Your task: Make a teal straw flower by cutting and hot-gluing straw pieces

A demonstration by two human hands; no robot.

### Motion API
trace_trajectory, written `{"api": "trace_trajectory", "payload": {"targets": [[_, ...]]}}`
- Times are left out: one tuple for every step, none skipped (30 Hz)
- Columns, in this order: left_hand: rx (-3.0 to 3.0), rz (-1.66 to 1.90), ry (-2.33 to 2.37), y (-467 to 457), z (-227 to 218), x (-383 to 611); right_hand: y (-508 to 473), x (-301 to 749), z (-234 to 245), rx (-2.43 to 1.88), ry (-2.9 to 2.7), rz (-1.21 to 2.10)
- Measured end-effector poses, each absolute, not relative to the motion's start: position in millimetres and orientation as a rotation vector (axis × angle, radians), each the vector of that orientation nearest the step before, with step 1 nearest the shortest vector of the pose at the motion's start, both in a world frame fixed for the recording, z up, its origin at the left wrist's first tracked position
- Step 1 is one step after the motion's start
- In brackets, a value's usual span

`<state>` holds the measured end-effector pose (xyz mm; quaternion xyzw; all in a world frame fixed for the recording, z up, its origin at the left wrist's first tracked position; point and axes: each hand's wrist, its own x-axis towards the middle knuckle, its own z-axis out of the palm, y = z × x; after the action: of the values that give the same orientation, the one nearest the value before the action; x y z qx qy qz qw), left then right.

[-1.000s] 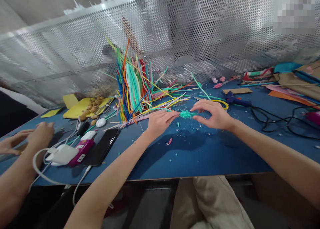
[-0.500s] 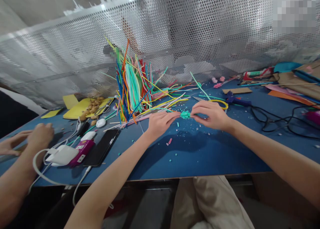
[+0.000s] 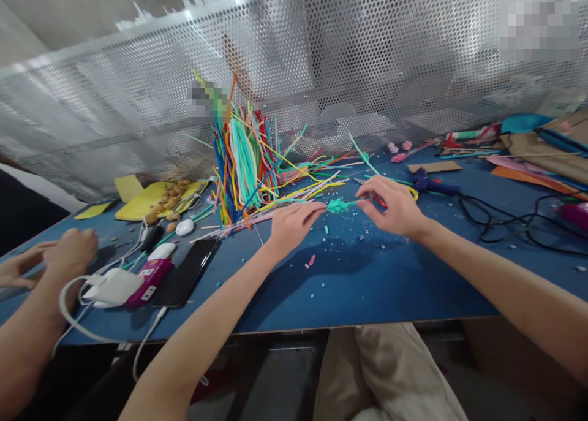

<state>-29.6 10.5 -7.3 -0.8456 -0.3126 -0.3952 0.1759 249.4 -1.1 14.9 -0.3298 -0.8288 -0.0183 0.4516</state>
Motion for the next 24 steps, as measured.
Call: {"api": "trace_trajectory", "payload": {"targets": [[-2.385,-1.134,-0.904,11,-8,-30,-1,250,16,-0.873,-2.015,-0.028],[-2.372,-1.147,-0.928,12,-8,-30,0,251,17,-0.937,-1.994,-0.007],[-2.359,-1.156,-0.957,13,-8,-30,2,253,17,-1.000,-1.982,0.017],[-2.347,-1.162,-0.990,14,-8,-30,4,255,17,-1.057,-1.971,0.044],[-2.337,-1.166,-1.026,14,-8,-31,6,256,17,-1.099,-1.957,0.071],[-2.331,-1.171,-1.058,15,-8,-32,8,259,16,-1.119,-1.945,0.097],[-2.330,-1.176,-1.083,16,-8,-32,9,260,15,-1.119,-1.929,0.126],[-2.331,-1.184,-1.100,16,-7,-33,10,262,14,-1.101,-1.907,0.159],[-2.334,-1.191,-1.110,17,-7,-34,10,263,12,-1.069,-1.882,0.202],[-2.338,-1.196,-1.118,18,-7,-34,10,263,11,-1.029,-1.861,0.261],[-2.346,-1.194,-1.125,18,-7,-35,10,262,10,-0.982,-1.845,0.338],[-2.354,-1.190,-1.133,19,-8,-35,8,260,10,-0.927,-1.829,0.428],[-2.360,-1.184,-1.144,20,-8,-35,7,257,10,-0.856,-1.818,0.528],[-2.363,-1.177,-1.155,20,-9,-35,4,253,12,-0.765,-1.811,0.634],[-2.364,-1.169,-1.167,21,-10,-35,1,248,14,-0.659,-1.803,0.742],[-2.362,-1.164,-1.179,21,-10,-35,-4,242,17,-0.545,-1.788,0.849],[-2.360,-1.159,-1.186,21,-10,-35,-10,235,21,-0.429,-1.764,0.955],[-2.357,-1.156,-1.189,20,-10,-35,-19,227,27,-0.329,-1.735,1.060],[-2.359,-1.151,-1.185,19,-9,-34,-29,220,33,-0.258,-1.705,1.168],[-2.363,-1.147,-1.180,18,-9,-34,-41,212,39,-0.210,-1.661,1.281],[-2.369,-1.145,-1.176,17,-8,-34,-55,206,46,-0.158,-1.613,1.401],[-2.376,-1.143,-1.175,16,-7,-34,-69,200,52,-0.116,-1.563,1.521],[-2.384,-1.140,-1.184,15,-6,-34,-84,196,59,-0.068,-1.511,1.639],[-2.389,-1.138,-1.199,14,-6,-34,-98,192,65,-0.011,-1.450,1.739]]}}
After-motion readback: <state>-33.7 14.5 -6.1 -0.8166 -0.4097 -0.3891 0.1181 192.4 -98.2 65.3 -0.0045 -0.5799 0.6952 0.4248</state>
